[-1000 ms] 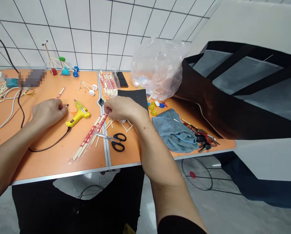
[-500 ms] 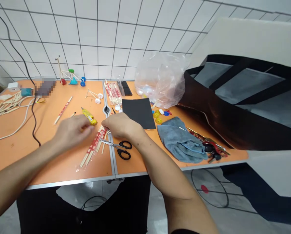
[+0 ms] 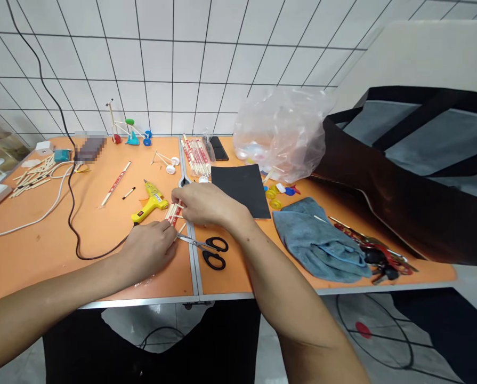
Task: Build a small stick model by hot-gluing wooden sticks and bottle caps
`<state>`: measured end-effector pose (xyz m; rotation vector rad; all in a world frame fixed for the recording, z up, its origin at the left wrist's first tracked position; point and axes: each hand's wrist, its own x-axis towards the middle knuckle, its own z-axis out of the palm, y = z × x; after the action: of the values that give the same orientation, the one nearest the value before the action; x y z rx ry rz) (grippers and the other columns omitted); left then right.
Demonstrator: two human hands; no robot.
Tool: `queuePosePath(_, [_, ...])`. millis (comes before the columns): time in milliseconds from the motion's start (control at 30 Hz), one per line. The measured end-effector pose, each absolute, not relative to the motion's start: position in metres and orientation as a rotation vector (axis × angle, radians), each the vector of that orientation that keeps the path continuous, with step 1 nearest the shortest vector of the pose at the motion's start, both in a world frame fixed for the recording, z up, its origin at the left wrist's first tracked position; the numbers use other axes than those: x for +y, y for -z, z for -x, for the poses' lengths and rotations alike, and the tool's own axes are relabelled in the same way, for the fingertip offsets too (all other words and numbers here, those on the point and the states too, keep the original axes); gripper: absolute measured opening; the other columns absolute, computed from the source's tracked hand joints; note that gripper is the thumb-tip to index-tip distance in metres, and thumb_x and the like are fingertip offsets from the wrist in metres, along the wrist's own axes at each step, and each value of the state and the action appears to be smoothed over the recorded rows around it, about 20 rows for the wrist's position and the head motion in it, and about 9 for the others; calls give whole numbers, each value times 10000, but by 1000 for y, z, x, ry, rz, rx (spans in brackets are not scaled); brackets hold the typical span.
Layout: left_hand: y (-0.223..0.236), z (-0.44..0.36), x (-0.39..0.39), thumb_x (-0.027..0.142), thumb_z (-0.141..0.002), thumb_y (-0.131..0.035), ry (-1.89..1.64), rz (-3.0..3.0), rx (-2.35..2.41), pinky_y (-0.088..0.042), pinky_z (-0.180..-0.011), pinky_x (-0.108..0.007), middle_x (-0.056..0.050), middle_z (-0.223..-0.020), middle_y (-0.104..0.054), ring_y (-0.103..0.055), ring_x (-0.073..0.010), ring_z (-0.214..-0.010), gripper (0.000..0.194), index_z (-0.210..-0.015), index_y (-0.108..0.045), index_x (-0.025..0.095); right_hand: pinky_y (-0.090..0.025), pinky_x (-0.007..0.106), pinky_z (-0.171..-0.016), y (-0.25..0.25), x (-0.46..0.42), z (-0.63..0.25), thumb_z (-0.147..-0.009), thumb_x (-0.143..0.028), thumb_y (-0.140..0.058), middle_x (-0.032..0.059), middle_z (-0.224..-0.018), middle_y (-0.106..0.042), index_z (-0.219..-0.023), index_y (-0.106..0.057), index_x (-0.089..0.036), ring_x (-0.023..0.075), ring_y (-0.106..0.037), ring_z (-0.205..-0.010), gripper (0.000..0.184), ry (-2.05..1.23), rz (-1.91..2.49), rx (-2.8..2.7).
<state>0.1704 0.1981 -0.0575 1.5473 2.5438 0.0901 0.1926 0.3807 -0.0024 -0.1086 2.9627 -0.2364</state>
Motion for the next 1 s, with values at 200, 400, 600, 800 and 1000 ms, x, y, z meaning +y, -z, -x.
queuePosePath(200, [56,-165,193,193,-969,-464,-133,-1448,2595,-507,-641,-391,-207,-1011,-799,-779,-345,-879,320,-1034,-773,136,-268,329,-661,4,382,-189,-838,-65,-594,72,-941,-753,-1078,-744,-202,207,-599,-795,314,382,52,3118])
queuePosePath(400, [63,-158,190,262,-975,-476,-149,-1464,2618,-462,-620,-356,-163,-978,-819,-766,-305,-836,295,-957,-759,182,-362,282,-674,7,387,-185,-791,-49,-583,0,-834,-682,-1119,-723,-181,151,-565,-736,380,869,27,3068])
queuePosePath(600, [53,-153,190,210,-920,-489,-108,-1376,2623,-446,-643,-370,-168,-938,-809,-762,-329,-844,265,-901,-754,200,-394,255,-646,12,395,-178,-771,-53,-595,-61,-729,-549,-1132,-697,-170,116,-498,-666,392,1599,11,2871])
queuePosePath(800, [34,-130,181,225,-844,-550,-214,-1266,2667,-280,-572,-338,-78,-704,-709,-647,-258,-667,191,-657,-584,249,-440,242,-597,10,400,-175,-761,-57,-644,-67,-710,-519,-1102,-700,-175,110,-503,-635,365,2061,-78,2563])
queuePosePath(1000, [30,-101,174,350,-769,-588,-1112,-1003,2476,-319,-575,-302,3,-603,-570,-483,-168,-573,195,-616,-516,253,-446,220,-555,14,390,-172,-792,-79,-639,-71,-656,-540,-1008,-679,-185,96,-510,-574,244,2240,-191,2469])
